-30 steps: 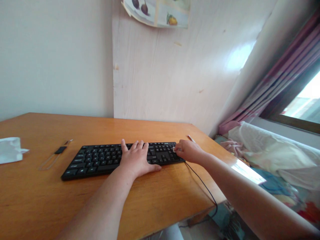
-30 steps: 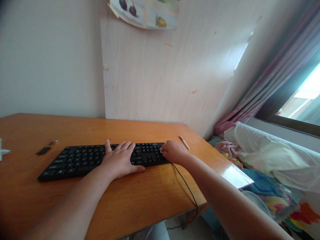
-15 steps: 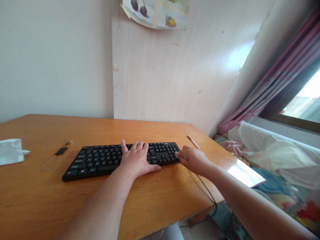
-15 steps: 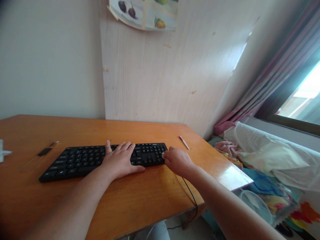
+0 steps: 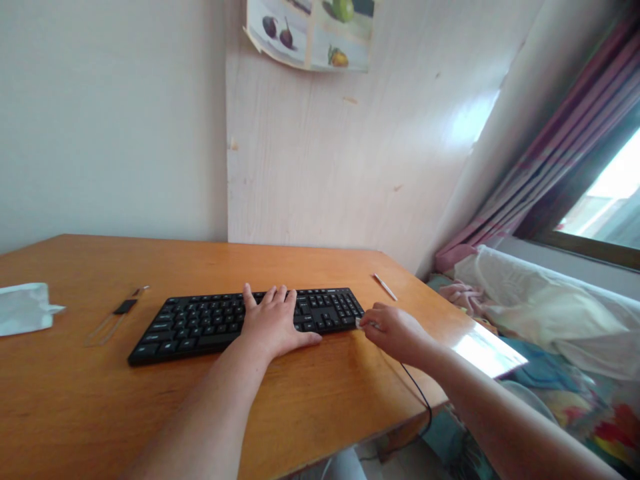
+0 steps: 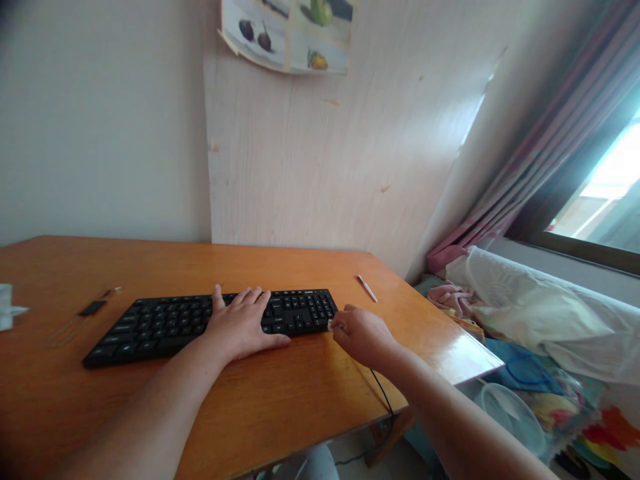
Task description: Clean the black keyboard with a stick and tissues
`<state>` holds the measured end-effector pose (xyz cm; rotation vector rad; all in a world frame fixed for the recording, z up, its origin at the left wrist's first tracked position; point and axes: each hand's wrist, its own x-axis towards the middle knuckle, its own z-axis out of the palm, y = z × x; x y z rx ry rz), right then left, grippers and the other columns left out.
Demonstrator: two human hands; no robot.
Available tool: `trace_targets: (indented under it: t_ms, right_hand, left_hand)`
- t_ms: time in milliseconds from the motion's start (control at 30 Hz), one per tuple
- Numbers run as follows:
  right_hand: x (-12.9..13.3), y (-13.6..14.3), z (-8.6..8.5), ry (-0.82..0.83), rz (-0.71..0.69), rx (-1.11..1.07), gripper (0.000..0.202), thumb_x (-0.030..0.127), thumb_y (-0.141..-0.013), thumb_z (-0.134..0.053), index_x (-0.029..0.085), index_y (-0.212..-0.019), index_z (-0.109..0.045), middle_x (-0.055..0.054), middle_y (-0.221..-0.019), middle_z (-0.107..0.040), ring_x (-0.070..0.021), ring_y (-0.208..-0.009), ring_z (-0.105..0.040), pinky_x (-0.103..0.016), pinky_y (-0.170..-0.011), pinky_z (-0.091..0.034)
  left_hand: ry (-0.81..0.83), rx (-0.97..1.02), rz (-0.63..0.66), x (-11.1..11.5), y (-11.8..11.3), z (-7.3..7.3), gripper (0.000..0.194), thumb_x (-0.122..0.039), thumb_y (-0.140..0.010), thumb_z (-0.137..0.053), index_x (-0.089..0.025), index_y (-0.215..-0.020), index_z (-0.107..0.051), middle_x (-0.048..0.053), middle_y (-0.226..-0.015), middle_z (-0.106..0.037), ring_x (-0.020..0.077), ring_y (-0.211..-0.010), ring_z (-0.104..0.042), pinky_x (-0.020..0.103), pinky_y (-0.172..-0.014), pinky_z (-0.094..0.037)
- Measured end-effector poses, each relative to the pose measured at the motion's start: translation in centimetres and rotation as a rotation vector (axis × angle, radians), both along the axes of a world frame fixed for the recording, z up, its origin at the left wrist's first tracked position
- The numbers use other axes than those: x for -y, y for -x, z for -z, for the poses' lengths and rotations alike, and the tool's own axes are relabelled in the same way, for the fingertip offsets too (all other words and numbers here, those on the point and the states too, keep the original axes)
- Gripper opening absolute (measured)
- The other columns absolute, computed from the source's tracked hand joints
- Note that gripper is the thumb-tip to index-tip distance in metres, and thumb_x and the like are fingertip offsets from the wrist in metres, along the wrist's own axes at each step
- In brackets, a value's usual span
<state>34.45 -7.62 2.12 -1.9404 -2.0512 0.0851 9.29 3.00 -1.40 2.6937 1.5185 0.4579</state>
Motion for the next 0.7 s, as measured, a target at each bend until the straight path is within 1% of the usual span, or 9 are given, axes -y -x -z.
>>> trace_targets:
  t_ms: [167, 233, 300, 333, 400, 467, 500, 600, 700]
  right_hand:
    - [-0.2, 0.9, 0.2, 0.112, 0.065, -0.763, 0.023, 0.039, -0.083, -0.061, 0.018, -0.088, -0.069, 0.001, -0.065, -0.056, -0.0101, -0.052, -0.044, -0.024, -0.049, -0.028]
    - [-0.3, 1.6, 0.1, 0.144, 0.047, -1.007, 0.026, 0.042, -0.081, -0.066, 0.018, -0.088, -0.068, 0.002, -0.065, -0.057, -0.0092, -0.052, -0.042, -0.023, -0.047, -0.026]
    - [-0.3, 2.4, 0.1, 0.143, 0.02, -1.173, 0.028, 0.043, -0.078, -0.07, 0.017, -0.085, -0.067, 0.0, -0.068, -0.06, -0.009, -0.054, -0.045, -0.023, -0.048, -0.028]
    - [-0.4, 2.7, 0.1, 0.142, 0.013, -1.231, 0.029, 0.044, -0.076, -0.072, 0.016, -0.083, -0.066, -0.001, -0.069, -0.061, -0.0092, -0.055, -0.047, -0.023, -0.048, -0.03]
    - [-0.5, 3.4, 0.2, 0.153, 0.004, -1.31, 0.031, 0.045, -0.074, -0.074, 0.016, -0.082, -0.066, -0.002, -0.071, -0.063, -0.0098, -0.056, -0.05, -0.022, -0.049, -0.033]
    - [-0.6, 4.0, 0.2, 0.163, -0.005, -1.354, 0.032, 0.045, -0.072, -0.075, 0.016, -0.081, -0.065, -0.002, -0.07, -0.064, -0.0099, -0.055, -0.051, -0.023, -0.048, -0.034]
    - [-0.7, 4.2, 0.3, 0.167, -0.008, -1.365, 0.032, 0.045, -0.071, -0.076, 0.016, -0.08, -0.065, -0.002, -0.07, -0.064, -0.01, -0.054, -0.05, -0.023, -0.048, -0.034]
    - [-0.8, 4.9, 0.3, 0.16, -0.01, -1.39, 0.031, 0.044, -0.071, -0.076, 0.017, -0.079, -0.064, -0.002, -0.07, -0.064, -0.0103, -0.054, -0.051, -0.023, -0.048, -0.034]
    - [-0.9, 5.3, 0.4, 0.131, -0.01, -1.422, 0.027, 0.041, -0.073, -0.075, 0.018, -0.081, -0.062, -0.001, -0.071, -0.064, -0.0103, -0.056, -0.051, -0.022, -0.049, -0.035]
  left_hand:
    - [-0.004, 0.008, 0.008, -0.1, 0.2, 0.0, 0.117, -0.093, -0.057, -0.051, -0.021, -0.149, -0.044, 0.02, -0.158, -0.034, 0.0484, -0.146, -0.023, 0.075, -0.107, 0.019]
    - [-0.034, 0.053, 0.026, 0.1, 0.2, -0.3, 0.112, -0.09, -0.06, -0.053, -0.02, -0.148, -0.045, 0.021, -0.157, -0.036, 0.0477, -0.146, -0.023, 0.075, -0.108, 0.017]
    - [-0.07, 0.14, 0.075, 0.4, 0.1, -0.8, 0.101, -0.082, -0.067, -0.057, -0.02, -0.146, -0.047, 0.02, -0.156, -0.039, 0.0451, -0.145, -0.027, 0.075, -0.111, 0.011]
    - [-0.075, 0.197, 0.119, 0.6, -0.1, -1.1, 0.092, -0.076, -0.072, -0.059, -0.02, -0.144, -0.049, 0.018, -0.154, -0.043, 0.0425, -0.144, -0.032, 0.073, -0.114, 0.004]
    - [-0.029, 0.331, 0.228, 0.9, -0.5, -1.6, 0.068, -0.057, -0.082, -0.059, -0.02, -0.139, -0.054, 0.016, -0.146, -0.054, 0.0347, -0.136, -0.046, 0.061, -0.118, -0.018]
    - [0.096, 0.487, 0.329, 1.2, -1.0, -1.9, 0.048, -0.038, -0.086, -0.057, -0.02, -0.13, -0.059, 0.012, -0.134, -0.064, 0.026, -0.124, -0.058, 0.044, -0.112, -0.039]
    - [0.179, 0.57, 0.366, 1.3, -1.3, -2.0, 0.042, -0.031, -0.086, -0.055, -0.02, -0.126, -0.061, 0.011, -0.128, -0.068, 0.0227, -0.117, -0.062, 0.038, -0.105, -0.045]
    - [0.407, 0.777, 0.432, 1.7, -1.9, -2.2, 0.032, -0.025, -0.086, -0.053, -0.017, -0.115, -0.063, 0.008, -0.109, -0.074, 0.0181, -0.099, -0.069, 0.03, -0.09, -0.052]
    - [0.492, 0.845, 0.46, 2.1, -2.0, -2.5, 0.022, -0.029, -0.085, -0.056, -0.016, -0.099, -0.066, 0.006, -0.094, -0.075, 0.0172, -0.086, -0.069, 0.028, -0.079, -0.053]
